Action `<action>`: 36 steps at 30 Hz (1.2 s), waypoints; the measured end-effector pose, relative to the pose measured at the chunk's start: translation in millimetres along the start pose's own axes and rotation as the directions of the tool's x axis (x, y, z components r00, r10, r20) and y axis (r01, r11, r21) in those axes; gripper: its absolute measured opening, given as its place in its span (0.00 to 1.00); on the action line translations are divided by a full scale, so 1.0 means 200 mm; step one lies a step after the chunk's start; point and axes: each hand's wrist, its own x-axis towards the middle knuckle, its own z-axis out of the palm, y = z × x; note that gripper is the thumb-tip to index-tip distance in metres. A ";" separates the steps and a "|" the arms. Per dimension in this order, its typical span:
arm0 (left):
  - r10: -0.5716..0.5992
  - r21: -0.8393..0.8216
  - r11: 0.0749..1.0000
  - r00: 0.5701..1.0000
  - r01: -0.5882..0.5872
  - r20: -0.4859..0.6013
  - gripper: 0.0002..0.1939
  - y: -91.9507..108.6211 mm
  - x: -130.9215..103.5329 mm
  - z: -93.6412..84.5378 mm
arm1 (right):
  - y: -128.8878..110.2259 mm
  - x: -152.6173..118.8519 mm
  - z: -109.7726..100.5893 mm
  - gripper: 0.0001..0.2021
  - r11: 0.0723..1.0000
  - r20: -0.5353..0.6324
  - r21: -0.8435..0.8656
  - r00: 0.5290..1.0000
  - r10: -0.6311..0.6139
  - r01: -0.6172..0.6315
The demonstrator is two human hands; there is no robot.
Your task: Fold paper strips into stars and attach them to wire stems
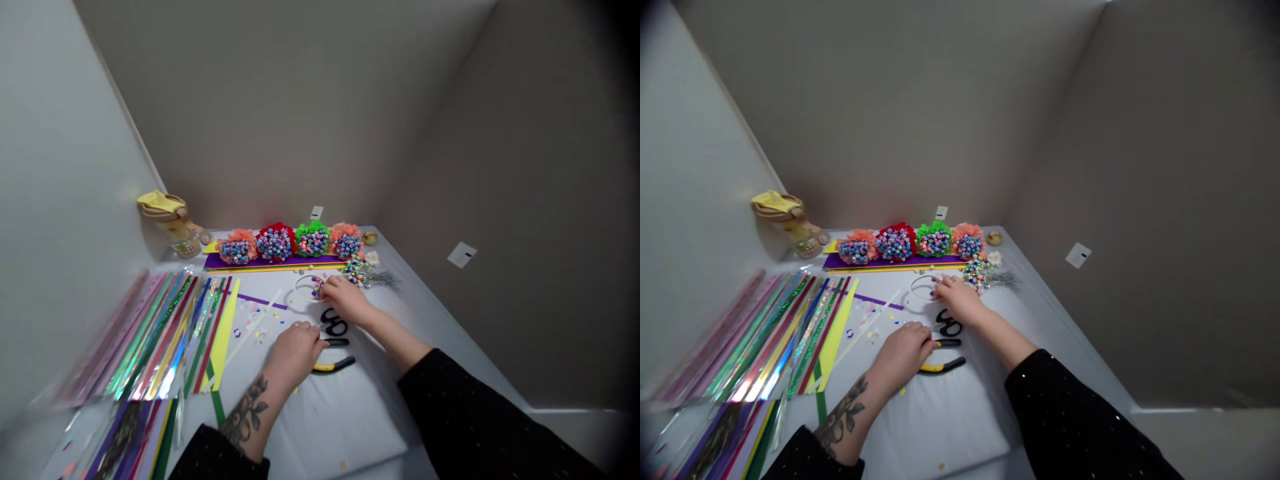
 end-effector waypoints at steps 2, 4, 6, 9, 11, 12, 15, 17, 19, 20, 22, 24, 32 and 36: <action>-0.043 -0.017 0.999 0.996 0.042 -0.074 0.13 -0.02 -0.01 -0.02 | -0.07 0.04 0.03 0.05 0.998 0.043 0.003 0.997 -0.063 0.063; -0.139 -0.025 0.990 0.971 0.137 -0.193 0.13 -0.05 -0.01 -0.04 | -0.11 0.07 0.07 0.05 0.996 0.061 0.006 0.994 -0.091 0.090; -0.252 -0.016 0.966 0.928 0.257 -0.275 0.12 -0.09 -0.01 -0.05 | -0.10 0.08 0.09 0.06 0.999 0.040 -0.008 0.998 -0.047 0.048; -0.351 0.021 0.930 0.904 0.366 -0.243 0.12 -0.16 0.01 -0.04 | -0.01 0.08 0.09 0.09 0.994 -0.026 -0.048 0.995 0.096 -0.097; -0.353 0.024 0.931 0.915 0.365 -0.194 0.11 -0.19 0.03 -0.03 | 0.05 0.09 0.08 0.10 0.988 -0.029 -0.062 0.990 0.138 -0.140; -0.339 0.013 0.938 0.924 0.346 -0.178 0.11 -0.20 0.03 -0.02 | 0.07 0.09 0.07 0.10 0.987 -0.018 -0.067 0.990 0.142 -0.143; -0.288 -0.040 0.958 0.942 0.285 -0.171 0.11 -0.21 0.04 0.00 | 0.09 0.12 0.07 0.10 0.987 0.023 -0.084 0.990 0.138 -0.136; -0.271 -0.066 0.962 0.947 0.264 -0.170 0.11 -0.21 0.04 0.01 | 0.09 0.14 0.07 0.10 0.987 0.051 -0.096 0.990 0.134 -0.128; -0.262 -0.089 0.964 0.949 0.249 -0.174 0.12 -0.22 0.04 0.02 | 0.09 0.17 0.07 0.09 0.989 0.084 -0.099 0.989 0.120 -0.112; -0.252 -0.103 0.966 0.951 0.237 -0.177 0.14 -0.22 0.05 0.02 | 0.10 0.19 0.07 0.09 0.990 0.098 -0.098 0.989 0.113 -0.104; -0.226 -0.131 0.970 0.957 0.205 -0.180 0.19 -0.21 0.06 0.03 | 0.10 0.21 0.07 0.09 0.991 0.115 -0.089 0.988 0.108 -0.098; -0.188 -0.156 0.975 0.965 0.161 -0.180 0.24 -0.21 0.08 0.05 | 0.11 0.22 0.05 0.08 0.991 0.108 -0.075 0.987 0.120 -0.112; -0.134 -0.162 0.982 0.970 0.101 -0.205 0.20 -0.17 0.02 -0.06 | -0.14 0.03 0.06 0.04 0.985 -0.012 0.135 0.994 0.105 -0.103; -0.354 0.006 0.933 0.919 0.361 -0.176 0.14 -0.13 -0.11 -0.21 | -0.33 -0.05 0.16 0.04 0.983 0.089 0.172 0.995 0.047 -0.062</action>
